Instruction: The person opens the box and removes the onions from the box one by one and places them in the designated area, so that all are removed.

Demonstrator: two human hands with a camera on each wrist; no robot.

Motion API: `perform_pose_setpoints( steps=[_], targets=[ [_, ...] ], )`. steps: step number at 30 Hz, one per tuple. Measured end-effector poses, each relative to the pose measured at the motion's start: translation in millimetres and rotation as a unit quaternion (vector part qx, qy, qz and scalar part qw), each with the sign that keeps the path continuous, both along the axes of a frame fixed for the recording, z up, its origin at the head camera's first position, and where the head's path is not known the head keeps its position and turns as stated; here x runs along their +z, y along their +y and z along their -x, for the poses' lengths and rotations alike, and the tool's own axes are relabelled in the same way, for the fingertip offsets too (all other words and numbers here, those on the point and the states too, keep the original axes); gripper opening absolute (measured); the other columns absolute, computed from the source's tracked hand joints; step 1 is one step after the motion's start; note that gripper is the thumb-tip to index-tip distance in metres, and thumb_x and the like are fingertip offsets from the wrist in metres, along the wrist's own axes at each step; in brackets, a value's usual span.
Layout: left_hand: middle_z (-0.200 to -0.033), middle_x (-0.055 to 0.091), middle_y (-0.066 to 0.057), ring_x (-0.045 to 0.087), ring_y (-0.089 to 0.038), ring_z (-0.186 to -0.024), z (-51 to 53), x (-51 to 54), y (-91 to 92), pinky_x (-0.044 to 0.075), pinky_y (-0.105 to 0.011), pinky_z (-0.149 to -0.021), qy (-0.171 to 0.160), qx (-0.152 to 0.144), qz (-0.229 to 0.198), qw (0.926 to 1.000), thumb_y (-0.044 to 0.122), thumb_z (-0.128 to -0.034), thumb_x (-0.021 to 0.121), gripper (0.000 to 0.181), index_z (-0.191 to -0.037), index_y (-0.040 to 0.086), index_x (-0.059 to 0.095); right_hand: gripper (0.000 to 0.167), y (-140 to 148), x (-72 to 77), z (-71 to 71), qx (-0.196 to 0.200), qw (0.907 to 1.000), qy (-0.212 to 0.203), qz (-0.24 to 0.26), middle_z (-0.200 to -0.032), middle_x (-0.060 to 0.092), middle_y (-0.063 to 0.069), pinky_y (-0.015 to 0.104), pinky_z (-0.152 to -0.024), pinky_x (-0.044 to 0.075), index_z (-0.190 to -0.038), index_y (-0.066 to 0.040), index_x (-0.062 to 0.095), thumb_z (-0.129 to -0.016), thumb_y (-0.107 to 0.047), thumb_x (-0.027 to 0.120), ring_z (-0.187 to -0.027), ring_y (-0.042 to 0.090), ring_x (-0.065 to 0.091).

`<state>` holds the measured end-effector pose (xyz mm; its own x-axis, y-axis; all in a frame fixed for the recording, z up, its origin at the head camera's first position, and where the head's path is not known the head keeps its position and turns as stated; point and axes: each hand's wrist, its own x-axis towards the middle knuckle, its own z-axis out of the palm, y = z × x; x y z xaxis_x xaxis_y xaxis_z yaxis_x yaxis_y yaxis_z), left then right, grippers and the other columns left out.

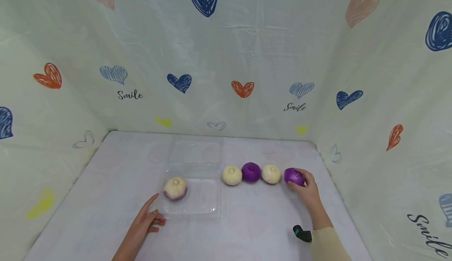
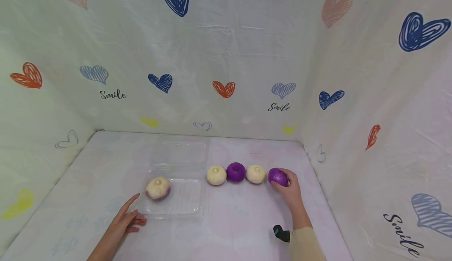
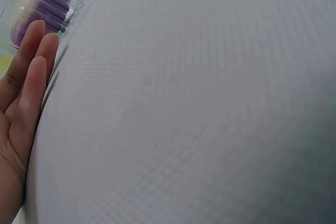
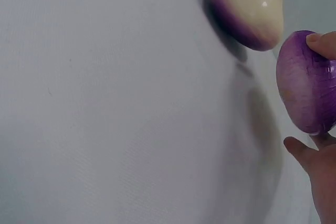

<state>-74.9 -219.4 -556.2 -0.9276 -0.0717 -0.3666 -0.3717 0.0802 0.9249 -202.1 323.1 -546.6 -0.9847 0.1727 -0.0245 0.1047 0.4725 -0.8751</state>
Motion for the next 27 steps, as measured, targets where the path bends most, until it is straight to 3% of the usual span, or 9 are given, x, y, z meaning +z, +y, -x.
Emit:
perform_pose_setpoints(
  steps=[9,19,27],
  targets=[
    [-0.092,0.066,-0.012,0.065,-0.022,-0.085,0.5,-1.7,-0.6,0.051,-0.033,-0.070,0.004,-0.003,0.004,1.0000,0.027,-0.1032,0.047,0.054,-0.153,0.019,0.025,0.064,16,2.8,9.8,0.081,0.9949,-0.021,-0.056,-0.150,0.032,0.021,0.058,-0.104,0.031,-0.140,-0.008,0.047,-0.083,-0.011,0.077,-0.135,0.044,0.029],
    [-0.091,0.067,-0.012,0.066,-0.021,-0.084,1.4,-0.7,-0.5,0.052,-0.033,-0.069,0.002,-0.001,0.007,1.0000,0.025,-0.1032,0.047,0.054,-0.152,0.019,0.026,0.072,25,19.9,18.4,0.186,0.9799,-0.001,-0.071,-0.143,0.035,0.030,0.063,-0.101,0.031,-0.138,0.003,0.047,-0.075,0.001,0.081,-0.130,0.054,0.031],
    [-0.092,0.066,-0.012,0.066,-0.022,-0.084,0.1,-0.4,-0.6,0.051,-0.033,-0.070,0.004,-0.003,0.005,1.0000,0.025,-0.1035,0.046,0.053,-0.152,0.019,0.025,0.072,25,22.7,25.0,0.199,0.9754,-0.010,-0.095,-0.140,0.037,0.029,0.065,-0.101,0.030,-0.136,0.004,0.048,-0.073,0.003,0.082,-0.130,0.053,0.033]
  ],
)
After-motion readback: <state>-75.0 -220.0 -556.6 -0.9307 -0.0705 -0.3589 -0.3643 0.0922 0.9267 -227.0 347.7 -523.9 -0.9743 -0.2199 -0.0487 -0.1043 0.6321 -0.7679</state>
